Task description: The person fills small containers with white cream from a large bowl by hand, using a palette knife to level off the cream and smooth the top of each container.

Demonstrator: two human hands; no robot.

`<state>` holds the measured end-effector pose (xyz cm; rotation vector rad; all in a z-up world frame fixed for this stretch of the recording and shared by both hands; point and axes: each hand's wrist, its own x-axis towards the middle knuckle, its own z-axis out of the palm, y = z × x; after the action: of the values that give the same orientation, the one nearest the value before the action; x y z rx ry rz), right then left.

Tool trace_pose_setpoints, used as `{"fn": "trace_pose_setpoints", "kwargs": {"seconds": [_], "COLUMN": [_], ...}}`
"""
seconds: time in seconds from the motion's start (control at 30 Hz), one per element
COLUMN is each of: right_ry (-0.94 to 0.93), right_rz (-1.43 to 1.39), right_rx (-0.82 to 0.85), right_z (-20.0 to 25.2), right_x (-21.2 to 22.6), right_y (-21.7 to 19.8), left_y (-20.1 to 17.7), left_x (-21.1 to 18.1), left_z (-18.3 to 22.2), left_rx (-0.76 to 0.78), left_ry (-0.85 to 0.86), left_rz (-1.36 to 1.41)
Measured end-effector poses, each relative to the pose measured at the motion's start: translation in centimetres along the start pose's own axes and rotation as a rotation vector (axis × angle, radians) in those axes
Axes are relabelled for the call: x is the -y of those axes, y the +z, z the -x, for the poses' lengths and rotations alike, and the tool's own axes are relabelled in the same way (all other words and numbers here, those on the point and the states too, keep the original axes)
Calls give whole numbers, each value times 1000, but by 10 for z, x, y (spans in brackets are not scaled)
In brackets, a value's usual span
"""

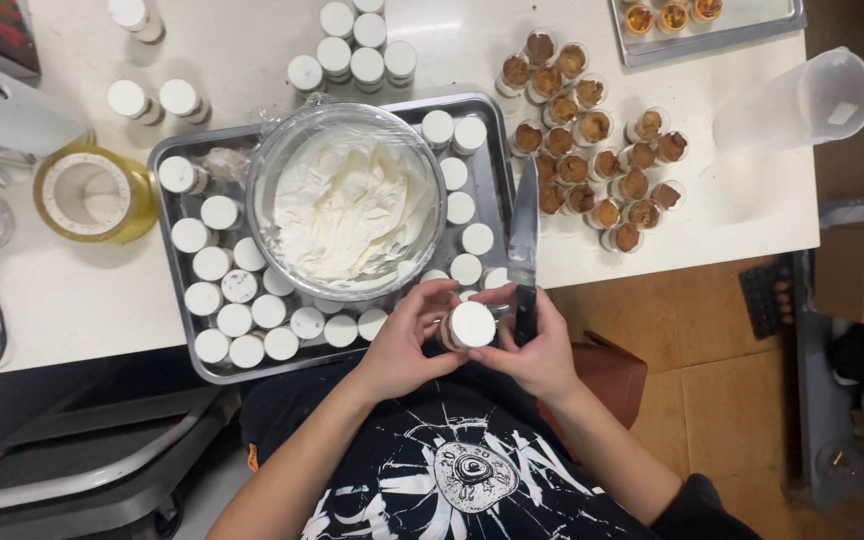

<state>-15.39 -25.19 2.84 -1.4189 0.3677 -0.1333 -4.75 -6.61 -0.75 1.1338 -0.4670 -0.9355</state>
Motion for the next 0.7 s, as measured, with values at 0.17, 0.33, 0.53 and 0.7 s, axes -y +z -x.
{"fn": "trace_pose_setpoints", "kwargs": {"seconds": [0.17,0.33,0.53,0.7], "right_ry": [-37,-63,-289,-132], "right_rz": [93,184,481,479], "right_rx": [-110,-293,-350,-392], "right_z": [-27,-89,-132,-134], "right_x": [-25,-59,-80,-91], "right_y": [-26,-60,-58,-47], "left_y": [-3,-12,-14,-15], "left_x": [-6,-23,-23,-19], "left_z": [-10,6,13,15], "left_rx": [-101,-224,-292,-302], "left_ry": [-14,-23,-31,-44], "left_rz": [-272,-427,-440,-468]}}
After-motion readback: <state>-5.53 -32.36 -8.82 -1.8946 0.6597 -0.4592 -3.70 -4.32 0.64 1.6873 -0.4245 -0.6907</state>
